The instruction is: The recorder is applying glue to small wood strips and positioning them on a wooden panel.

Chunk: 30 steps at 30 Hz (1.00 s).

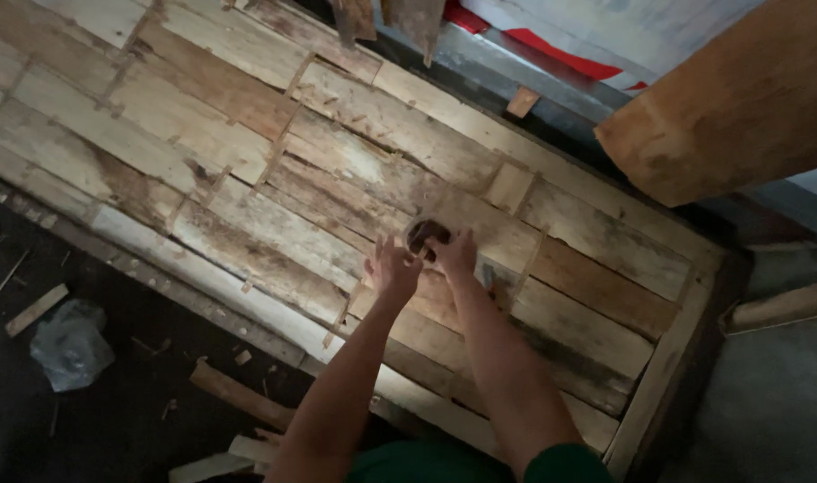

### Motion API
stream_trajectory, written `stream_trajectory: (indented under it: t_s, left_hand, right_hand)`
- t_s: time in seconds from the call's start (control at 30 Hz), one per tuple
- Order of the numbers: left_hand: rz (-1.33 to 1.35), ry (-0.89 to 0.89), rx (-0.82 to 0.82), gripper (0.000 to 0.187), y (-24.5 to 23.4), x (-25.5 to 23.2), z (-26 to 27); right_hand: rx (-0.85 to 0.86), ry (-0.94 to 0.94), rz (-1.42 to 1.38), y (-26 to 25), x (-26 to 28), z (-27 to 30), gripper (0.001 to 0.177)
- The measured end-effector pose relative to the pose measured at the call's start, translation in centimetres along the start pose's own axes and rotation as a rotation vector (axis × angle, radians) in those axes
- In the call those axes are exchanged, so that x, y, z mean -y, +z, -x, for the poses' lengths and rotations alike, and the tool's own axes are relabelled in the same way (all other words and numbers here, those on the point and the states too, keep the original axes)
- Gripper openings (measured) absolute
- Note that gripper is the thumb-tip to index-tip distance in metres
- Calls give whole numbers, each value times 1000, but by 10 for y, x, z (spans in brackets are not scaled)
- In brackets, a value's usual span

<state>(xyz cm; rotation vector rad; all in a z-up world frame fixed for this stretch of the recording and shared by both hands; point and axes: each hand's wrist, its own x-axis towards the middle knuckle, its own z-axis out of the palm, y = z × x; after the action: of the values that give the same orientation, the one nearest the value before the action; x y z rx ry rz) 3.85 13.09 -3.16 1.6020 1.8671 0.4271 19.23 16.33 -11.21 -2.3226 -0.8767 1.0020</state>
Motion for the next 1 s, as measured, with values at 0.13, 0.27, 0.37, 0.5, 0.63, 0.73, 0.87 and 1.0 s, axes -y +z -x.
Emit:
stream_trajectory:
  t_s: [0.13,0.27,0.37,0.5,0.63,0.73,0.87,1.0]
  left_hand:
    - [200,11,-61,28,-20,30,29]
    - [428,-1,-54,29,-39,57,58]
    - [495,-83,-16,27,-44,68,79]
    - [465,-106,-23,24,-38,84,103]
    - [466,-68,-43,22,-32,91,130]
    - [487,-58,-41,22,-27,97,143]
    - [443,-83,-39,22,-26,101,154]
    - [428,-125,-69,22,-28,102,161]
  right_hand:
    - [26,-6,80,-9,8,9,76]
    - [-91,-253,14,-16,-10,3,61]
    - [-150,-345,-82,-49,-8,35,46]
    - [103,-639,-15,-76,-38,84,24]
    - [424,-770,-98,-63,-66,128,49]
    - [529,-437,-106,-68,-52,169,51]
    - [467,-411,-108,-60,-70,176,41]
    - [545,-338,-425,-32,-104,158,36]
